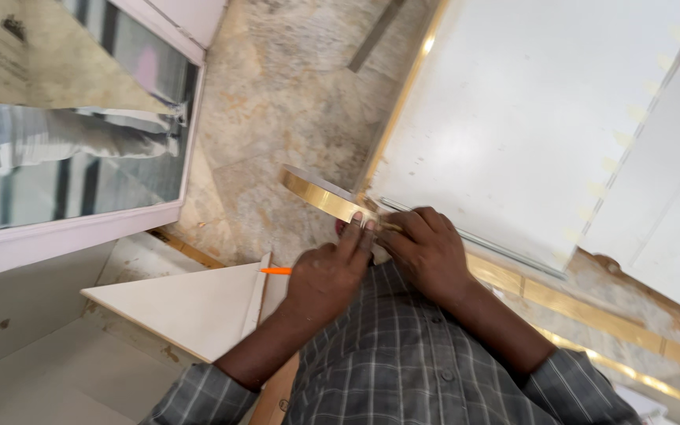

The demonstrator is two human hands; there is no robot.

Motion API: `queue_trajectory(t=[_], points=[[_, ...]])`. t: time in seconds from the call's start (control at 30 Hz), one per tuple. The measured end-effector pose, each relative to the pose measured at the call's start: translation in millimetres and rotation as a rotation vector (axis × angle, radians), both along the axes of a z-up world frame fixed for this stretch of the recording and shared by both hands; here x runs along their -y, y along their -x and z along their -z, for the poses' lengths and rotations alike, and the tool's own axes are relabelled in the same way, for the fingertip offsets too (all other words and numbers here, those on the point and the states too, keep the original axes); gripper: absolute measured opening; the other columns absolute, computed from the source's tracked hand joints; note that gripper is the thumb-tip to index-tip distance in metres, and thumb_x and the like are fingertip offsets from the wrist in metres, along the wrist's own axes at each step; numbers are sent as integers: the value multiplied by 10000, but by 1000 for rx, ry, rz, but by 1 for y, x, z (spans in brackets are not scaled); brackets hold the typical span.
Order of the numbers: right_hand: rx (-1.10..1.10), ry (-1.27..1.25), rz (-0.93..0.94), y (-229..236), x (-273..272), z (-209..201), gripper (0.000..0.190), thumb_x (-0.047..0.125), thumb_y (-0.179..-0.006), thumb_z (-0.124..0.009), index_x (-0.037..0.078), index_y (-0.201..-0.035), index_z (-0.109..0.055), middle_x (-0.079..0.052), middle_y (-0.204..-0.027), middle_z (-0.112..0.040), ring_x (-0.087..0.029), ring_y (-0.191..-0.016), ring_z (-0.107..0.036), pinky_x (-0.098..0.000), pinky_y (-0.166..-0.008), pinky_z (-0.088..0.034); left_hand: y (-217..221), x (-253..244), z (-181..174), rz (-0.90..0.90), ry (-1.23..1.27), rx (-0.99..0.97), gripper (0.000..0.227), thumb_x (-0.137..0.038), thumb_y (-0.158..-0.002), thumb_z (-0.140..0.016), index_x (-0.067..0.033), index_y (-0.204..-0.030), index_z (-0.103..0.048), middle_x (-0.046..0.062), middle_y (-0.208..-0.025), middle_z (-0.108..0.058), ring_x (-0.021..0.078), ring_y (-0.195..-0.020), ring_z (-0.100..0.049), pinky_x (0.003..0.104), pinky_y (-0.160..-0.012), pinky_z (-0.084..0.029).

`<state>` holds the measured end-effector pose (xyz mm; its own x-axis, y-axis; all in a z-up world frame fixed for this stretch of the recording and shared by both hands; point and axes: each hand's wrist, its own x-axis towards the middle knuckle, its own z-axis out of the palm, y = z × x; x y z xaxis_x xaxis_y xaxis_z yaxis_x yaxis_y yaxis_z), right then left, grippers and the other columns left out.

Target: The person applies a gold-colored edge banding strip to the edge of a white cabinet door. They align the strip, press it along the edge, and smooth it with their fingers to ensure adhesion.

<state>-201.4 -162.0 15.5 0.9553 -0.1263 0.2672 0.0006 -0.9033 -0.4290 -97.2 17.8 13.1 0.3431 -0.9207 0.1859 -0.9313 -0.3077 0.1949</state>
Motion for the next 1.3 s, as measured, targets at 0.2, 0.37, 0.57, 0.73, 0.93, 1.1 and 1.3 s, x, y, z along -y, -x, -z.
queue_trajectory(t=[0.2, 0.37, 0.57, 0.73, 0.93, 1.1, 1.3], points=[[-46, -26, 44, 43, 12, -2, 343, 125, -866, -768, 151, -1207, -744, -32, -1212, -662, -232, -1022, -603, -376, -838, -493, -5, -2, -2, -10, 11, 138, 442, -319, -932, -709, -61, -1290, -695, 150, -1384, -652, 164, -542, -610, 327, -475, -514], [-111, -45, 173, 110, 41, -9, 361, 177, -878, -799, 154, -1229, -719, -6, -1156, -660, -209, -996, -599, -370, -842, -499, -6, 2, -7, -106, -95, 212, 465, -395, -951, -720, -84, -1297, -730, 85, -1372, -682, 178, -585, -675, 318, -522, -553], [-81, -74, 307, 181, 67, -7, 304, 220, -881, -812, 135, -1166, -750, -20, -1104, -688, -218, -993, -619, -367, -835, -516, -12, -8, -8, -169, -127, 238, 416, -422, -1000, -731, -159, -1322, -743, 0, -1424, -683, 194, -727, -721, 337, -599, -570], [-154, -109, 316, 226, 100, -11, 306, 282, -852, -811, 151, -1126, -774, -32, -1037, -709, -217, -939, -632, -380, -802, -525, -17, -14, -8, -195, -143, 214, 342, -406, -1085, -741, -157, -1320, -747, -19, -1418, -680, 165, -791, -736, 319, -687, -577], [-353, -518, 344, 267, 143, -23, 337, 273, -853, -760, 163, -1170, -740, -18, -1042, -676, -138, -878, -703, -304, -752, -602, -22, -10, -13, -188, -120, 252, 342, -343, -1001, -750, -152, -1285, -763, -21, -1376, -694, 189, -887, -756, 328, -681, -585], [-509, -646, 397, 278, 169, -21, 315, 229, -829, -814, 127, -1125, -781, -41, -893, -734, -172, -795, -678, -347, -686, -554, -30, -14, -14, -183, -156, 274, 310, -357, -1048, -761, -160, -1287, -768, -29, -1346, -713, 147, -863, -747, 305, -735, -591], [-547, -760, 413, 284, 184, -16, 210, 228, -872, -783, 99, -1037, -792, -32, -902, -792, -142, -840, -739, -336, -739, -588, -39, -17, -8, -205, -228, 319, 309, -374, -1022, -770, -178, -1260, -780, -41, -1309, -731, 144, -874, -746, 292, -691, -578]])
